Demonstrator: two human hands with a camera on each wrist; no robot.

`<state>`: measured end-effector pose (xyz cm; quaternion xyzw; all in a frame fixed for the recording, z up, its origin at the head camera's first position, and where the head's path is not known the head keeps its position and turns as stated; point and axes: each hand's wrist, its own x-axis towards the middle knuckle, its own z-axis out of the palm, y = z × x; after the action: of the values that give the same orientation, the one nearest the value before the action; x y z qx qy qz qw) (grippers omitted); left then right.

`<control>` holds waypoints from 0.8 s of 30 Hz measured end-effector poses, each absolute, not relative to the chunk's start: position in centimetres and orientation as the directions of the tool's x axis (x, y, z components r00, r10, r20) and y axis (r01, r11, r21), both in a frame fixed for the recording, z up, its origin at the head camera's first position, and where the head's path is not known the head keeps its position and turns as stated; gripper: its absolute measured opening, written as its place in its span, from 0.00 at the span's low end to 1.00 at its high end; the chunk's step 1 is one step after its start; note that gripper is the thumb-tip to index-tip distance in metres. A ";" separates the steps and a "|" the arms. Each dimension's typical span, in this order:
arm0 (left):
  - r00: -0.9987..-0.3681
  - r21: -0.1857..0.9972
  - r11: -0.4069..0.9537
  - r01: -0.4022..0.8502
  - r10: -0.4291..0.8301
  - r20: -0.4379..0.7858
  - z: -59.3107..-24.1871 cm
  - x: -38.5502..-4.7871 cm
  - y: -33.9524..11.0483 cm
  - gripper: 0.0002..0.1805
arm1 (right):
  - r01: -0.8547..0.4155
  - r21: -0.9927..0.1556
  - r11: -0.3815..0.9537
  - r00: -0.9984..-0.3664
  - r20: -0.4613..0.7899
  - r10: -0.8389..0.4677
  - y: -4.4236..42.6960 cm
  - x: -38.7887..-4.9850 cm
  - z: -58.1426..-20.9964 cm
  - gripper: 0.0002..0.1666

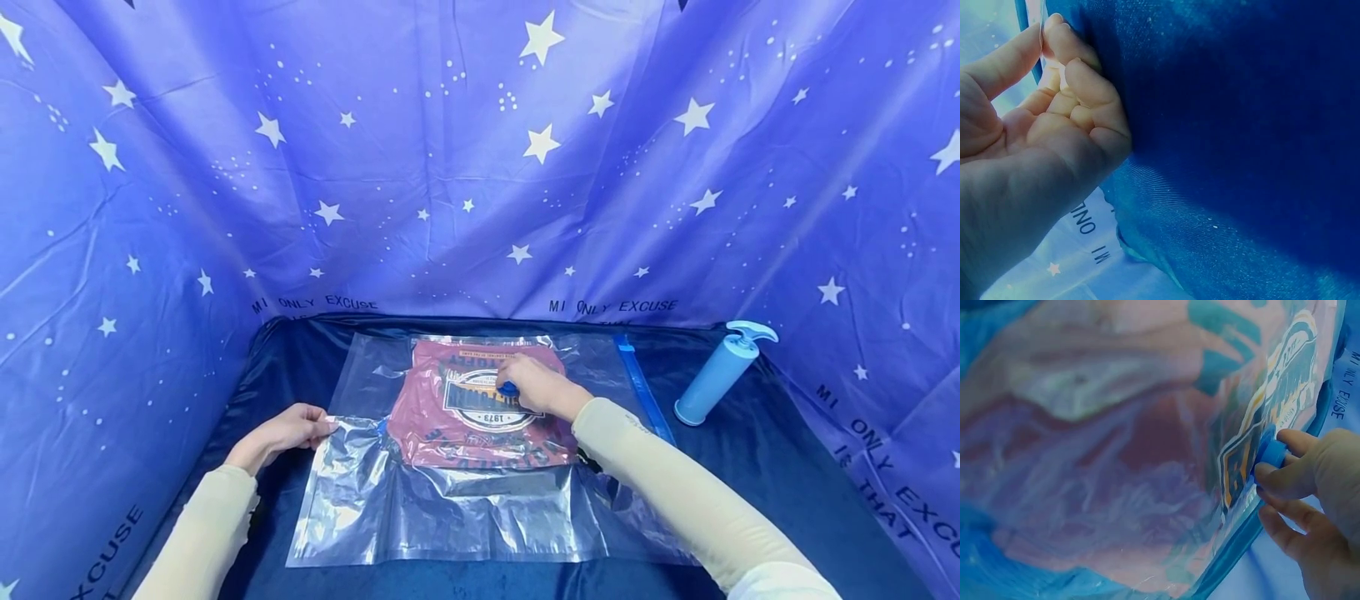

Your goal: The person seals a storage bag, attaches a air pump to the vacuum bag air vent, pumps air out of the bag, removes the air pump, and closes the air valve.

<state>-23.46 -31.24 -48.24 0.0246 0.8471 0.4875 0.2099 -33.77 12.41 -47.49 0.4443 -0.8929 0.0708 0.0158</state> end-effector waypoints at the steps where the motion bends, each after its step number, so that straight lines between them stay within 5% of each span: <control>1: -0.909 0.836 0.524 -0.164 0.250 -0.335 -48.3 -23.5 -31.3 0.17 | -0.802 -0.110 0.587 -0.596 0.091 -0.798 12.4 -33.8 -47.4 0.27; 4: -0.905 0.836 0.525 -0.161 0.260 -0.337 -48.3 -23.6 -31.4 0.17 | -0.792 -0.122 0.598 -0.608 0.079 -0.790 12.4 -33.9 -47.3 0.24; 9: -0.910 0.833 0.526 -0.170 0.240 -0.337 -48.3 -23.5 -31.2 0.17 | -0.720 -0.162 0.675 -0.690 0.058 -0.721 12.1 -34.0 -47.2 0.05; 17: -0.912 0.822 0.536 -0.194 0.210 -0.352 -48.2 -23.5 -30.9 0.17 | -0.603 -0.217 0.768 -0.787 0.003 -0.617 11.6 -33.7 -47.1 0.17; 24: -0.911 0.821 0.539 -0.188 0.217 -0.351 -48.2 -23.5 -31.0 0.17 | -0.622 -0.168 0.765 -0.764 -0.087 -0.640 11.7 -33.2 -46.2 0.32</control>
<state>-23.46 -31.04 -48.24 0.0087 0.8516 0.4798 0.2110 -33.17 11.65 -46.21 0.3365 -0.9369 0.0648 -0.0696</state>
